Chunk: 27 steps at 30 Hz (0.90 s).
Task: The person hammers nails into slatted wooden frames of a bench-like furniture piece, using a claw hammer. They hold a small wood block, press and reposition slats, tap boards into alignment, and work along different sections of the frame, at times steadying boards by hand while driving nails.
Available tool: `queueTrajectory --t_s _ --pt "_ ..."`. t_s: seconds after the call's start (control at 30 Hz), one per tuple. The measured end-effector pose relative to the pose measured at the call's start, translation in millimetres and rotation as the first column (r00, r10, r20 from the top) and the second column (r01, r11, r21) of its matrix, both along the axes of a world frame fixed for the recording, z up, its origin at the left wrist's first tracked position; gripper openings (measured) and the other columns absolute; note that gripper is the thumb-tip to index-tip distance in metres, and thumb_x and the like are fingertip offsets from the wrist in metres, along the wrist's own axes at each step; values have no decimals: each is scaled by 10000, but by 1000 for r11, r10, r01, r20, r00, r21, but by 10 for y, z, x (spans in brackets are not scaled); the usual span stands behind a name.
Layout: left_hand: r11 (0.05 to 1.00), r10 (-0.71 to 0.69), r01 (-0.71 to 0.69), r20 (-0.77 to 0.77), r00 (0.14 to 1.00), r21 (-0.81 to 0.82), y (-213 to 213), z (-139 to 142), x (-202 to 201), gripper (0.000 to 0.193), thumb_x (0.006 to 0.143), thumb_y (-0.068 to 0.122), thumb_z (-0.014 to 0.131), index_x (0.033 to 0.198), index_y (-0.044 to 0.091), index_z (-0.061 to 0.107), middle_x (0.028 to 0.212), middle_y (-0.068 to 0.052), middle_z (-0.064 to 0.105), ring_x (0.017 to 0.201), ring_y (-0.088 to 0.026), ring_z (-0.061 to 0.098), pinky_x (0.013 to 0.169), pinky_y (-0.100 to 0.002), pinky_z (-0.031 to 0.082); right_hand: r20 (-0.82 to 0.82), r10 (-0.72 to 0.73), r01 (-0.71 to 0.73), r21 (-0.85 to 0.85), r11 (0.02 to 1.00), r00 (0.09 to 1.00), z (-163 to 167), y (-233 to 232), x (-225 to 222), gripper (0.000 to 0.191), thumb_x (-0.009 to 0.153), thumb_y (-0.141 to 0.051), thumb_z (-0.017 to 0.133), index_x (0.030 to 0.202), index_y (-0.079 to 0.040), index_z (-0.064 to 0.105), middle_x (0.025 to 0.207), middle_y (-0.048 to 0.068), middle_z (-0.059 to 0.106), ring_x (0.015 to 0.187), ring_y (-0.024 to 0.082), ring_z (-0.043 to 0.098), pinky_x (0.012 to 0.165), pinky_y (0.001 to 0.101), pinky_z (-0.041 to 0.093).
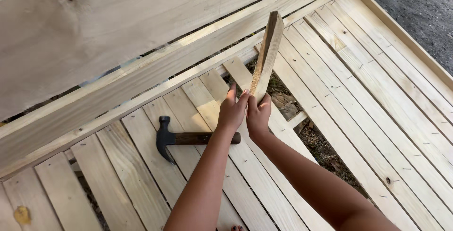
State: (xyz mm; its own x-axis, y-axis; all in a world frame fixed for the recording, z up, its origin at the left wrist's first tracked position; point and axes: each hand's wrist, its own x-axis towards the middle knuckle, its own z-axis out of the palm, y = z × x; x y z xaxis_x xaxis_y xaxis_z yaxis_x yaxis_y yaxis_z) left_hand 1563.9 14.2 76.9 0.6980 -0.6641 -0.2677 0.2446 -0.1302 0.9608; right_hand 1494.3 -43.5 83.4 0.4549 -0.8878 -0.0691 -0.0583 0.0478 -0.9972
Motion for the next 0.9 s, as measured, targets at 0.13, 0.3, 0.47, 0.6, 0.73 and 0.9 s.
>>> queueTrajectory --t_s 0.13,0.3,0.47,0.6,0.73,0.9 --pt "941 51 -84 -108 993 -329 333 292 353 771 814 379 833 1369 -17 472 1182 -84 667 1052 -175 678 924 -345 547 50 503 -405 -525 748 863 81 535 8 554 938 -239 550 1359 68 362 1213 150 555 1079 218 576 906 340 477" --pt "909 415 -389 225 882 -151 1185 481 449 485 724 166 708 1177 25 613 988 -139 703 894 -269 677 807 -397 563 -198 892 -866 -395 306 406 -21 793 465 408 816 -119 663 1202 -15 580 1085 109 682 1013 206 649 860 365 540" --pt "749 590 -625 649 479 -220 1936 407 474 493 713 100 757 1168 78 567 1091 -116 679 1046 -364 651 881 -442 540 -528 835 -946 -324 -28 156 183 1054 1062 545 713 -48 863 1192 -56 603 1208 117 665 1116 223 622 915 379 534" --pt "774 481 -622 748 458 -117 2551 189 496 586 663 100 826 1177 105 545 1119 -126 597 1040 -381 601 928 -476 485 -173 981 -952 -304 30 86 637 1244 1169 1025 662 -17 833 1549 -153 339 1587 90 423 1324 215 539 1037 381 504" --pt "771 495 -627 725 479 -112 2793 -18 400 617 663 58 802 1212 121 528 1184 -124 578 1133 -382 561 947 -458 491 26 997 -944 -325 -58 -70 885 1575 1067 970 682 -11 864 1485 -154 339 1524 120 500 1391 243 540 1103 422 507" --pt "748 559 -641 685 468 -172 2821 -241 183 599 657 47 785 1188 121 518 1160 -119 580 1142 -379 563 979 -447 503 -249 968 -907 -409 -103 3 1090 1876 843 726 656 -62 894 1253 -89 483 1325 142 663 1230 248 664 979 384 581"
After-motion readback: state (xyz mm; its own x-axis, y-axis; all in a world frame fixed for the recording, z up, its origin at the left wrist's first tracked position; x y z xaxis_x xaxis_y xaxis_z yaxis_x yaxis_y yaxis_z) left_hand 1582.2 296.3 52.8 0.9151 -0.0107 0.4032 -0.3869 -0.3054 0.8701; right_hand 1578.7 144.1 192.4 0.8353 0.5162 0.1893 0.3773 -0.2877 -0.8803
